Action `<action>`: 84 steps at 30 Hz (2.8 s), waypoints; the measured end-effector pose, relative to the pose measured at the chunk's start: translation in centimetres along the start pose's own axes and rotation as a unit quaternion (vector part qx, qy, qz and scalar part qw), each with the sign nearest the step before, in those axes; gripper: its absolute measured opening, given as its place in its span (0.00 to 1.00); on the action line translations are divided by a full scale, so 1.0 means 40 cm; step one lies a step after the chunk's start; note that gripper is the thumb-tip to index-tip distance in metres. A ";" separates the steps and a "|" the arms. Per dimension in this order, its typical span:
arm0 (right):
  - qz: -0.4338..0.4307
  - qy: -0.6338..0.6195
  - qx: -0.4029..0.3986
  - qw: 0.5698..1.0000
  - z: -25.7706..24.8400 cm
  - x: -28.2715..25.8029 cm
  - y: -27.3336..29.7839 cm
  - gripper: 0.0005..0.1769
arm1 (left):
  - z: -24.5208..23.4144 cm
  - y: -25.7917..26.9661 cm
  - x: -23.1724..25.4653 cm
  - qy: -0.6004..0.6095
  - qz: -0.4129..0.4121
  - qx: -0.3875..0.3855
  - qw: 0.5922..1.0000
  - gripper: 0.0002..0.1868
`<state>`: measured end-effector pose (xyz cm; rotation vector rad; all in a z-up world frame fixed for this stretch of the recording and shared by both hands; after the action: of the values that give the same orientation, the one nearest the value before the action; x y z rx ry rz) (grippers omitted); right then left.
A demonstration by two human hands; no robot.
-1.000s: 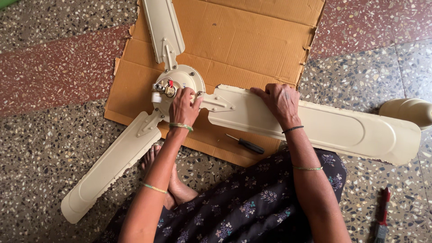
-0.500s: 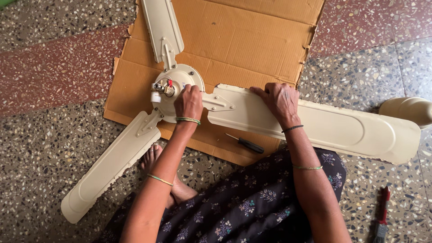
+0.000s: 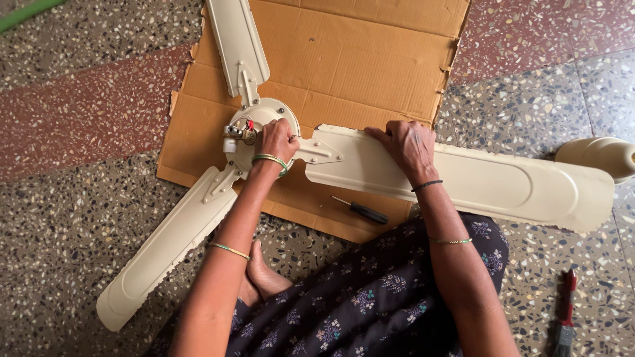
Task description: The person is assembling a ceiling fan by attaching the blades to the motor housing using a screwdriver. They are sitting on the floor with the fan placed on a cardboard sheet.
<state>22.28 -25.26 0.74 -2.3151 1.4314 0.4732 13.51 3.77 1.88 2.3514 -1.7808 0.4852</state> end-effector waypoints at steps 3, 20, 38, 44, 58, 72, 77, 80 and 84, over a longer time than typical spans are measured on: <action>-0.009 -0.008 0.016 1.000 -0.009 -0.007 -0.003 0.37 | -0.010 0.004 -0.020 0.053 -0.016 -0.058 0.997 0.04; 0.043 -0.003 -0.010 0.999 -0.012 -0.004 0.020 0.36 | -0.044 0.170 -0.036 0.142 -0.120 0.055 0.981 0.10; 0.042 -0.007 -0.010 0.999 0.001 0.009 0.025 0.36 | 0.428 0.409 0.059 0.741 -0.360 -0.076 0.562 0.33; -0.007 0.017 0.097 0.995 -0.070 -0.050 0.031 0.28 | 0.561 0.311 0.067 0.868 -0.312 0.080 0.377 0.37; -0.170 0.015 -0.144 0.975 0.044 -0.180 0.444 0.23 | 0.553 0.318 0.107 0.862 -0.343 0.137 0.346 0.34; -0.163 0.031 -0.166 0.972 0.078 -0.146 0.464 0.23 | 0.624 0.258 0.178 0.865 -0.361 0.149 0.317 0.32; -0.033 -0.020 -0.179 0.983 -0.028 -0.162 0.496 0.16 | 0.608 0.255 0.200 0.885 -0.335 0.110 0.304 0.35; -0.004 -0.034 -0.155 0.987 -0.151 -0.193 0.504 0.16 | 0.617 0.247 0.212 0.889 -0.327 0.103 0.303 0.36; -0.043 -0.018 -0.094 0.994 -0.344 -0.251 0.454 0.16 | 0.633 0.226 0.218 0.888 -0.325 0.111 0.306 0.37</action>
<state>2.81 -31.58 14.94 -2.4904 1.3138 0.6465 11.12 -14.58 -19.48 0.7156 0.3817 1.8904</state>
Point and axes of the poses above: each hand's wrist, its own y-axis away from the middle knuckle, its own z-axis out of the palm, x = y × z, the point moved 7 cm from there along -y, towards the middle knuckle, and after that the axes turned 3 degrees about y, right-handed, at the moved point
